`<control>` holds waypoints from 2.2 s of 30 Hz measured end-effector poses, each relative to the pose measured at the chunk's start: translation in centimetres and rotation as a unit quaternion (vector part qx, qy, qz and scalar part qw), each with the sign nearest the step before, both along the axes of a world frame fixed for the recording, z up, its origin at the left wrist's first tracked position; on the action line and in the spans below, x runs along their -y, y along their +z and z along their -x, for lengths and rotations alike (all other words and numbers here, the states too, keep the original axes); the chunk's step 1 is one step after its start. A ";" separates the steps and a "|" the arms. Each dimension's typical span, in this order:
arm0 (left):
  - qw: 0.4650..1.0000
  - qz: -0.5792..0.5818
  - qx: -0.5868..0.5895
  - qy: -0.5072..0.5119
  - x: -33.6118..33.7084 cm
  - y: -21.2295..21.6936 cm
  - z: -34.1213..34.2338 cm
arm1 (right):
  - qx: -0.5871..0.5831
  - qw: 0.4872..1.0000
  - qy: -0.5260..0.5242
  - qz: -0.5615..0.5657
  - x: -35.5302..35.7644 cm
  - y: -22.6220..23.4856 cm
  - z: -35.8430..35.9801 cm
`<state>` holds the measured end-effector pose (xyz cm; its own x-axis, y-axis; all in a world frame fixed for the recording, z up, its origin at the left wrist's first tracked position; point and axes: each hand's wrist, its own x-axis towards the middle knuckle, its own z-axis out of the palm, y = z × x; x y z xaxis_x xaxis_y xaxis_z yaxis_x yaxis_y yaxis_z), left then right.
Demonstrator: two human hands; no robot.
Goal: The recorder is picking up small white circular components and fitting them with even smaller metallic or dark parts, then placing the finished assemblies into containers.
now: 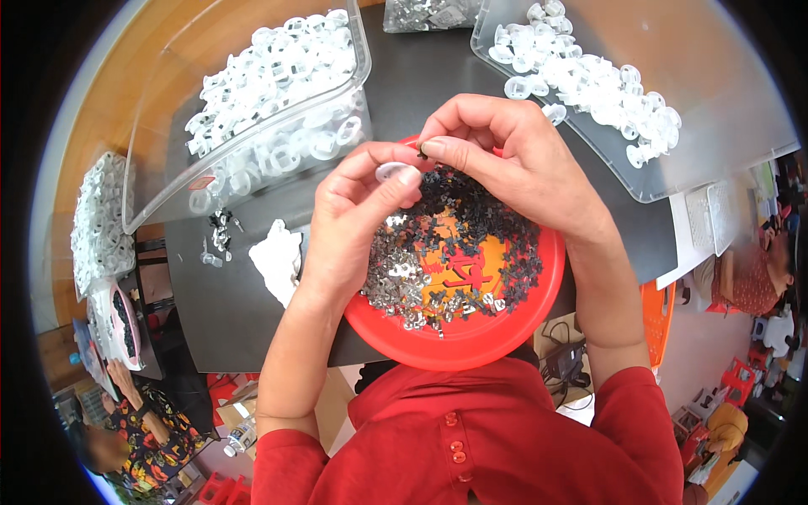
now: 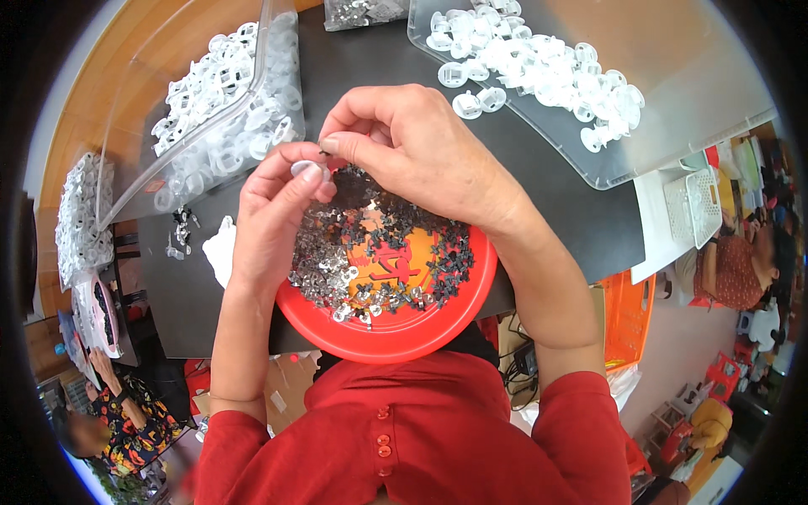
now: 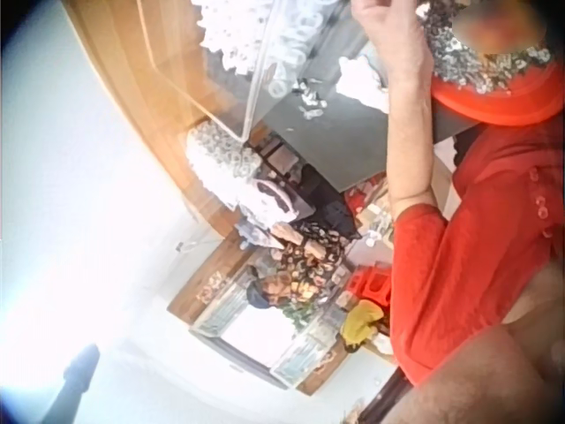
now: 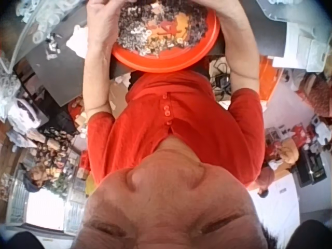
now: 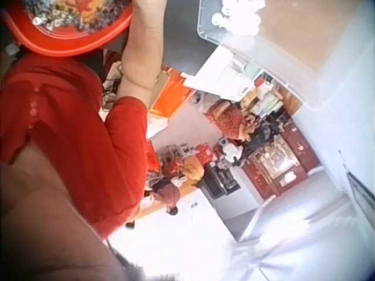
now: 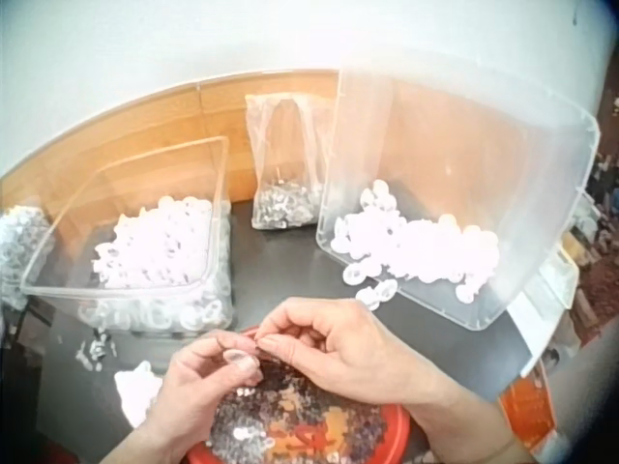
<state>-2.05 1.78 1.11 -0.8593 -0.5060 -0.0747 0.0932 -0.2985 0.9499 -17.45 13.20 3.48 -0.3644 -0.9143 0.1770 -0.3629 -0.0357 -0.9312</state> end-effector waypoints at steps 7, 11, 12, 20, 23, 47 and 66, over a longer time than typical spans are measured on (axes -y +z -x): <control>0.997 0.073 0.005 0.016 -0.2 -0.1 -0.1 | 0.035 0.999 -0.021 -0.001 0.3 -0.1 -0.8; 0.996 0.082 0.018 0.006 -0.1 -0.2 -0.2 | -0.015 0.999 -0.028 0.004 0.1 0.2 -0.8; 0.997 0.078 0.010 0.005 -0.3 -0.1 0.0 | -0.028 0.999 -0.029 0.018 0.0 0.2 -0.8; 0.997 0.072 0.024 0.017 -0.1 -0.1 -0.2 | -0.027 0.999 -0.020 0.024 0.2 0.0 -0.7; 0.998 0.060 0.018 0.013 0.1 0.0 -0.2 | -0.030 0.999 -0.014 0.017 0.1 0.2 -0.6; 0.999 0.025 0.016 -0.015 0.3 0.1 -0.3 | -0.070 0.993 0.037 0.087 0.4 -0.1 -0.5; 1.000 0.022 0.012 0.006 0.9 0.2 -0.6 | -0.072 0.996 -0.019 0.058 0.1 0.8 -0.5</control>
<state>-1.50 0.88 1.27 -0.8518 -0.5190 -0.0717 0.0741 -0.2549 0.9641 -17.00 13.13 4.32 -0.3612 -0.8706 0.3340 -0.4952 -0.1244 -0.8598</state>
